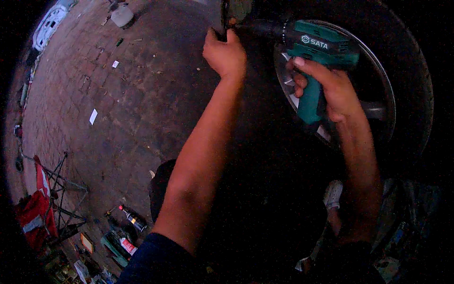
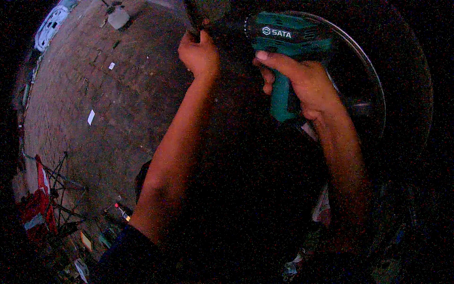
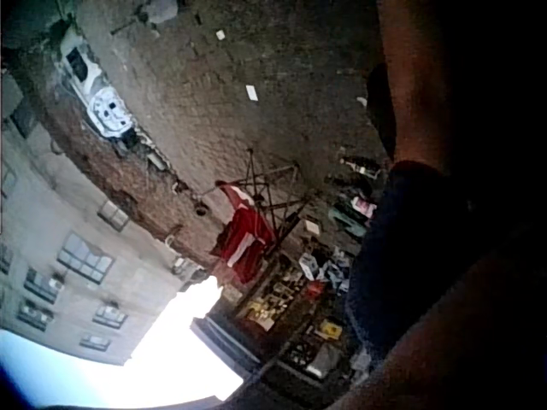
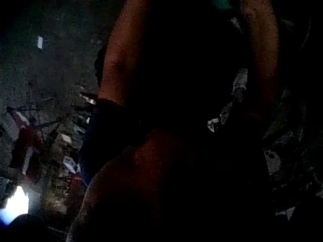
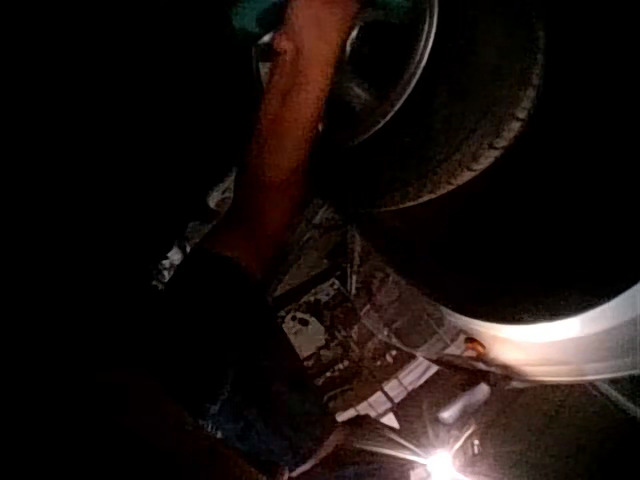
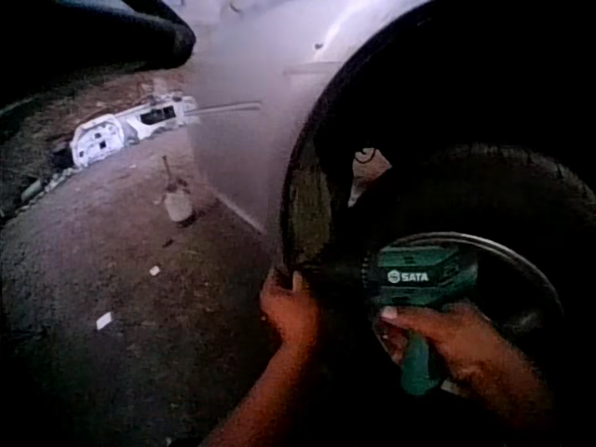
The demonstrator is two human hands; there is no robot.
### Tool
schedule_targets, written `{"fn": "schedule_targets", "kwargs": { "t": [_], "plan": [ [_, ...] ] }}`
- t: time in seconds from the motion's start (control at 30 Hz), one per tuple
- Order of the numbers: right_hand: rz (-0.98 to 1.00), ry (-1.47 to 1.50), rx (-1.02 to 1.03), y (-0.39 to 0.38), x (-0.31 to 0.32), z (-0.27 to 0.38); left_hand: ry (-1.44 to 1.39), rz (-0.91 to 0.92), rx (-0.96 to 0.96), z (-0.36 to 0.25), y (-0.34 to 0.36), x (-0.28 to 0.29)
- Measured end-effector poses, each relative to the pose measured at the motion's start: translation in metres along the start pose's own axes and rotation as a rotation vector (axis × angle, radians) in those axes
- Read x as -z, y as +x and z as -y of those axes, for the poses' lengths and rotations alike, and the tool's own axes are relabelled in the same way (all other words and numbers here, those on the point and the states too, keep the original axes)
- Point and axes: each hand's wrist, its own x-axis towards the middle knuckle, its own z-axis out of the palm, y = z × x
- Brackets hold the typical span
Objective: The person uses a power drill to create several holes in the plastic wheel well lining of a silver car.
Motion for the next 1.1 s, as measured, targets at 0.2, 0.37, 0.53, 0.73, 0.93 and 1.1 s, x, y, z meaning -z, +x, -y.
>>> {"fn": "schedule_targets", "kwargs": {
  "t": [0.2, 0.37, 0.53, 0.73, 0.93, 1.1],
  "plan": [
    [-0.014, -0.010, -0.011, 0.003, -0.001, -0.002, -0.019, -0.061, -0.039, 0.003, 0.000, -0.002],
    [0.005, -0.012, -0.011, 0.000, 0.000, 0.003, -0.059, 0.053, 0.035, -0.001, -0.001, 0.001],
    [0.014, -0.031, 0.014, -0.001, 0.000, 0.003, -0.063, -0.012, 0.020, 0.003, -0.002, -0.004],
    [0.010, -0.049, 0.036, -0.001, -0.003, 0.009, -0.146, -0.050, -0.032, 0.006, -0.002, -0.009],
    [0.048, -0.133, 0.105, 0.004, -0.003, 0.006, -0.284, -0.117, -0.143, 0.010, 0.000, -0.009],
    [-0.023, -0.160, 0.028, 0.005, -0.004, 0.007, -0.195, -0.023, -0.099, 0.009, -0.002, -0.010]
  ]
}}
